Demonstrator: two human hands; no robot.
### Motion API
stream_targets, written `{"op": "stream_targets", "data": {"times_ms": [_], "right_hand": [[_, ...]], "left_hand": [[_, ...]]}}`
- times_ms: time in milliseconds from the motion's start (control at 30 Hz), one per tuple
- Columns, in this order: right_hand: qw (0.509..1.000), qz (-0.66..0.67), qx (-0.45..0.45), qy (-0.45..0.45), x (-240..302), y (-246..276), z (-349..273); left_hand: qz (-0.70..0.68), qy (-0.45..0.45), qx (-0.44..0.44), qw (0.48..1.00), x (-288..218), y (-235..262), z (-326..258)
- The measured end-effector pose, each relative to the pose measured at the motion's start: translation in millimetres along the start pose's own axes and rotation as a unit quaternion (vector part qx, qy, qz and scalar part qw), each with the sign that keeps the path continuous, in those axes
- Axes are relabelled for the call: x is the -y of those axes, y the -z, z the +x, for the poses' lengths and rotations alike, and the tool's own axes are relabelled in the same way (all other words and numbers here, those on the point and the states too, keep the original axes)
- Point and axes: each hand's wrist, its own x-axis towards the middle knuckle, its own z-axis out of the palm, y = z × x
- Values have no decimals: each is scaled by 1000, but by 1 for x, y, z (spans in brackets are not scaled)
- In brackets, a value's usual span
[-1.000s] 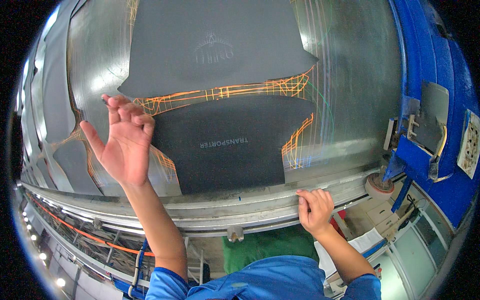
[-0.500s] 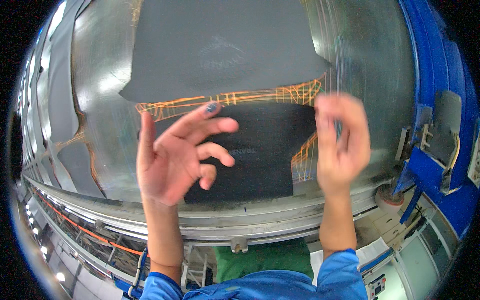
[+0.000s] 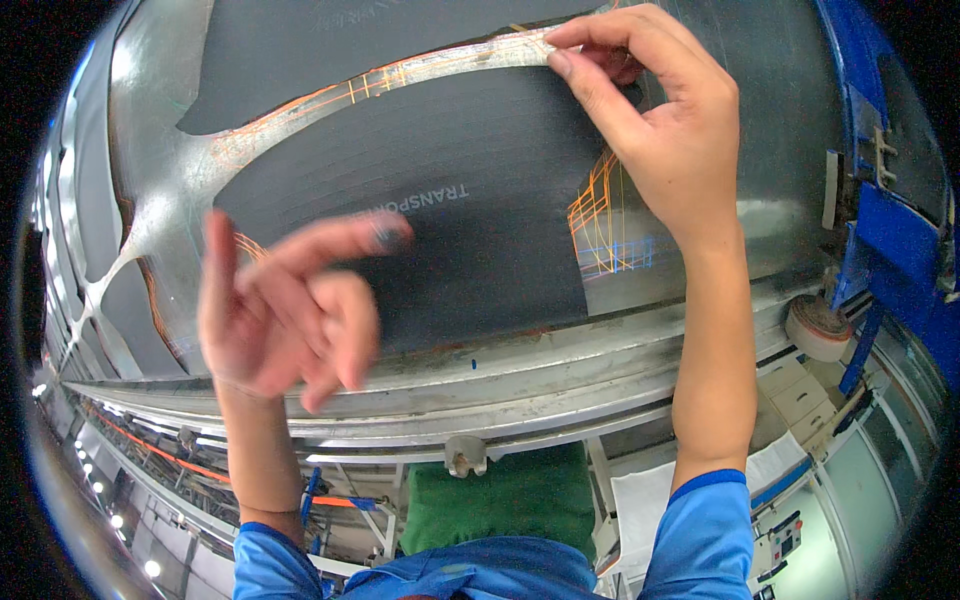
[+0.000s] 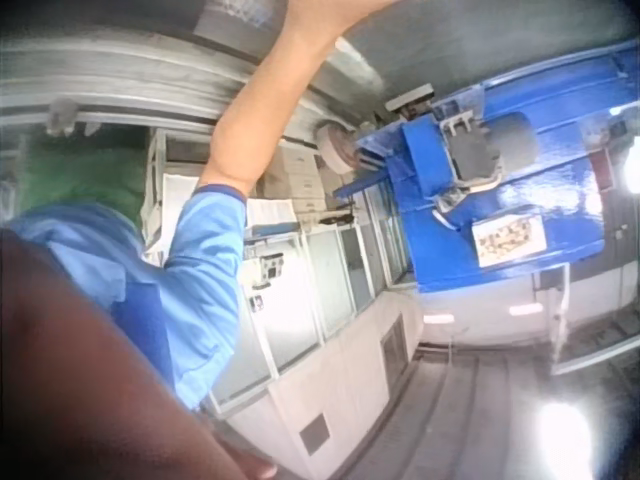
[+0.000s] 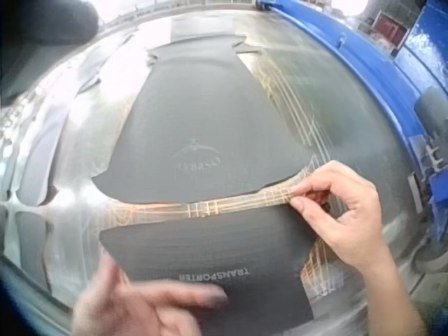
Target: The person uses a small wooden stick to mark or trace lines on black rubber-like material pieces labeled 'TRANSPORTER' and 'OSPREY' on a metal workbench. The person repeatedly picks up and places down the material pieces while performing the marking task.
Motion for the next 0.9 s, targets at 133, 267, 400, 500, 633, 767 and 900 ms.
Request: {"op": "stream_targets", "data": {"times_ms": [133, 267, 400, 500, 633, 767, 900], "right_hand": [[1000, 8, 15, 10, 7, -5, -2], [999, 4, 31, 14, 15, 0, -4], [996, 33, 86, 18, 26, 8, -7], [987, 79, 137, 1, 44, 7, -12], [974, 92, 206, 35, 50, 5, -19], [970, 99, 220, 23, 39, 10, -37], [970, 94, 223, 16, 34, 16, -43]], "left_hand": [[5, 103, -124, 987, 41, -14, -2], [-97, 87, -142, 981, 60, -8, 3], [-98, 72, -131, 984, 56, -10, 4], [-113, 51, -130, 984, 61, -12, 1], [-124, 1, -122, 985, 74, -9, -3], [-126, -22, -120, 985, 76, -9, -2], [-99, -24, -130, 986, 75, -10, 0]]}}
